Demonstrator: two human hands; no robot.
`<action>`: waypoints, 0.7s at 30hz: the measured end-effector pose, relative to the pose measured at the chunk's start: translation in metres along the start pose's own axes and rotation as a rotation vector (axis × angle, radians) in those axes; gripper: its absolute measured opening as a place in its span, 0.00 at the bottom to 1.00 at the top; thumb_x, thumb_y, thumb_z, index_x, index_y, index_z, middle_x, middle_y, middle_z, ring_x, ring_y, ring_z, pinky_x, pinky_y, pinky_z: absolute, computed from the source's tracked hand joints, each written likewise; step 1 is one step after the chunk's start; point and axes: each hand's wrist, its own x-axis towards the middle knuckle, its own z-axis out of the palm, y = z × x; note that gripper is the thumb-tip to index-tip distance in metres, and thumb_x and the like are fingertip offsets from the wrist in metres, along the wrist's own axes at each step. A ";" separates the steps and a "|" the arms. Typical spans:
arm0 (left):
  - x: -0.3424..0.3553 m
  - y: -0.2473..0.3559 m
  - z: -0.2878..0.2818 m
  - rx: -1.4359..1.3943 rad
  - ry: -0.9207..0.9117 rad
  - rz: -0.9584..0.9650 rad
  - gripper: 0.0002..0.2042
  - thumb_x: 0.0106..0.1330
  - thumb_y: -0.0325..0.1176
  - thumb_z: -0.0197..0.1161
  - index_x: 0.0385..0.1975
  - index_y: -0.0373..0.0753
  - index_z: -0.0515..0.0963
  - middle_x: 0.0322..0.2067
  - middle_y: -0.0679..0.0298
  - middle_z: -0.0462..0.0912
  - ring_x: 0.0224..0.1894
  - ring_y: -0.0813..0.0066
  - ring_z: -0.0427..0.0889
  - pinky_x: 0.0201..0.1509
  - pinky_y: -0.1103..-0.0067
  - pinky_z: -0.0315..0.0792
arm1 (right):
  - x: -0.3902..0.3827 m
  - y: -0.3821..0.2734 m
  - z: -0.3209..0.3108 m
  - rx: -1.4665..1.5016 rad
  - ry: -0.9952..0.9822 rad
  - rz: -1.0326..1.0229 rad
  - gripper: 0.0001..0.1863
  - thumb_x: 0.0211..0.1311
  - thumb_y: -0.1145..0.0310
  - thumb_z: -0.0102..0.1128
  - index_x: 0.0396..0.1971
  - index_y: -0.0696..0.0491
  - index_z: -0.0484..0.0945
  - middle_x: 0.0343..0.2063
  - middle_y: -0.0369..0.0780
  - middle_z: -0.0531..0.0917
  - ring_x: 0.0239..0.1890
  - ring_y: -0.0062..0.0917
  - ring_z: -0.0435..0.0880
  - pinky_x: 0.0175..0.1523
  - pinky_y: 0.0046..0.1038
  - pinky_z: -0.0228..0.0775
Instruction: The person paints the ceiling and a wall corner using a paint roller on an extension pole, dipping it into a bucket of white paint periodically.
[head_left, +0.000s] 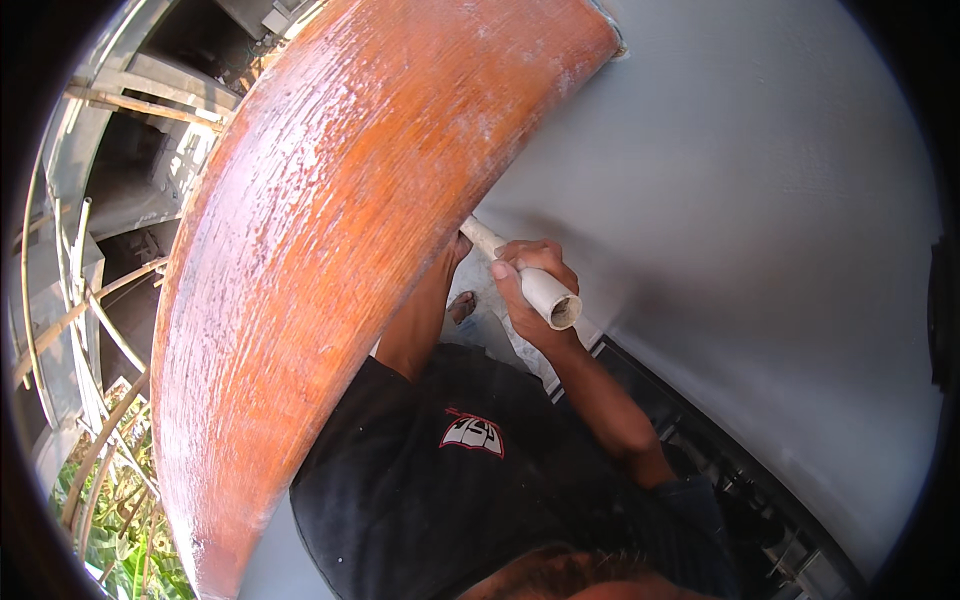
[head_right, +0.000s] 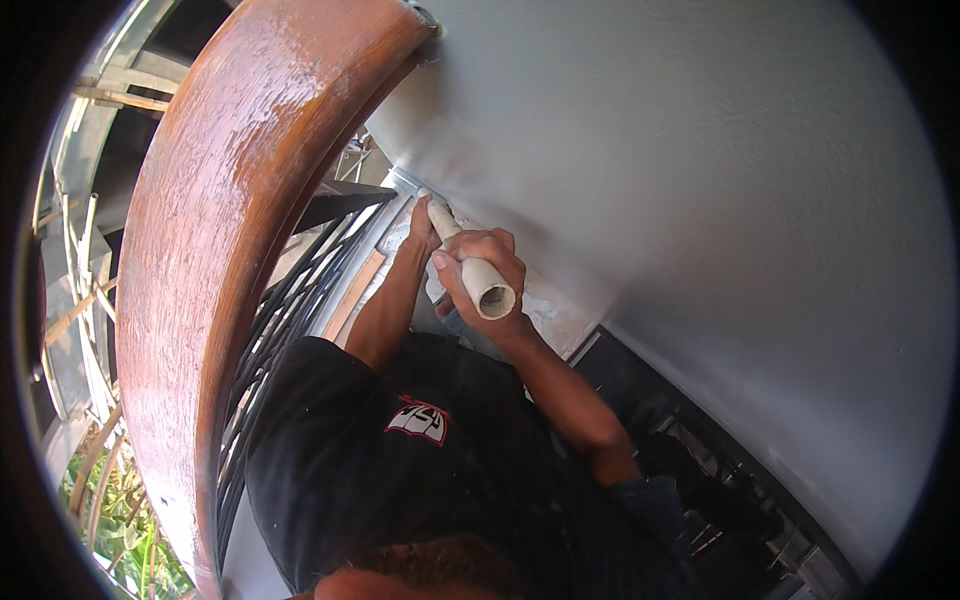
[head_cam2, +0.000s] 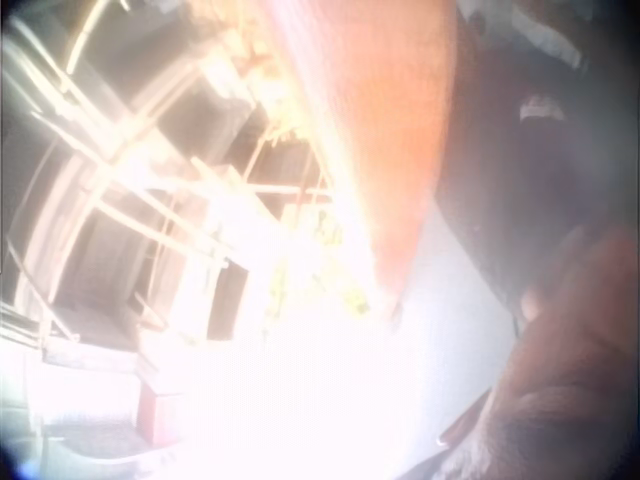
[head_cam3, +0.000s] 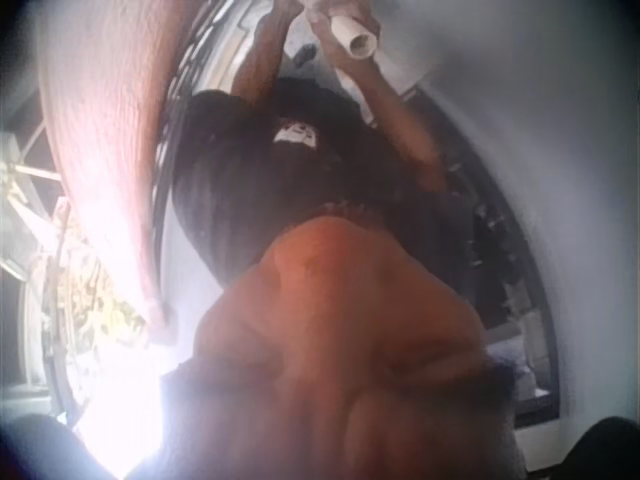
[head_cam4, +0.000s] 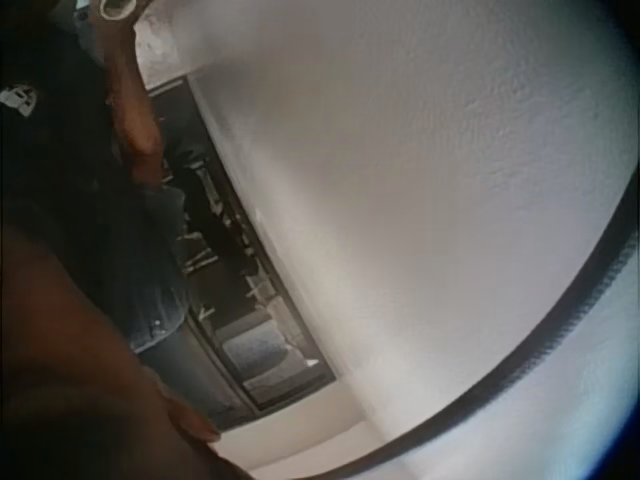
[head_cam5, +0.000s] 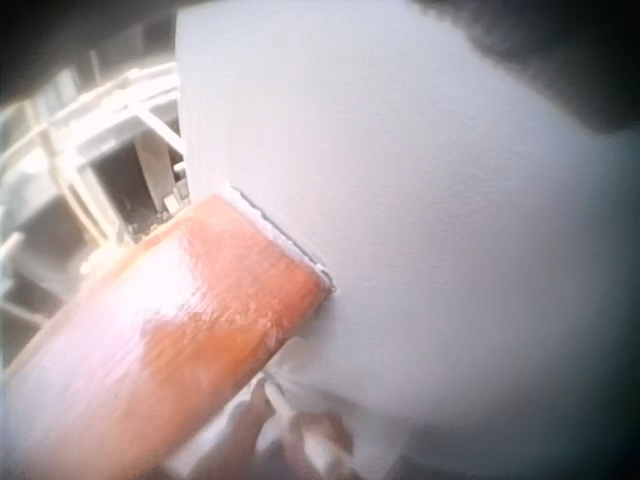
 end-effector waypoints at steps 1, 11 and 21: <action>-0.005 0.001 0.002 -0.017 0.001 -0.020 0.16 0.68 0.46 0.47 0.35 0.37 0.70 0.24 0.59 0.75 0.27 0.66 0.78 0.34 0.71 0.78 | 0.001 -0.006 -0.003 0.004 -0.004 -0.020 0.11 0.57 0.79 0.66 0.33 0.53 0.71 0.29 0.39 0.80 0.34 0.27 0.80 0.46 0.31 0.70; -0.047 0.005 0.017 -0.076 -0.002 -0.044 0.17 0.67 0.47 0.49 0.34 0.36 0.70 0.23 0.59 0.75 0.25 0.67 0.77 0.32 0.72 0.77 | 0.009 0.000 0.015 0.004 -0.029 -0.022 0.12 0.54 0.79 0.68 0.31 0.53 0.72 0.30 0.39 0.83 0.36 0.28 0.78 0.46 0.31 0.68; -0.033 0.007 0.004 -0.078 -0.009 -0.049 0.17 0.67 0.47 0.51 0.33 0.36 0.70 0.23 0.60 0.75 0.24 0.68 0.77 0.31 0.74 0.77 | 0.012 0.005 0.022 0.011 -0.034 -0.018 0.12 0.55 0.78 0.68 0.33 0.54 0.72 0.31 0.40 0.82 0.37 0.29 0.79 0.46 0.31 0.69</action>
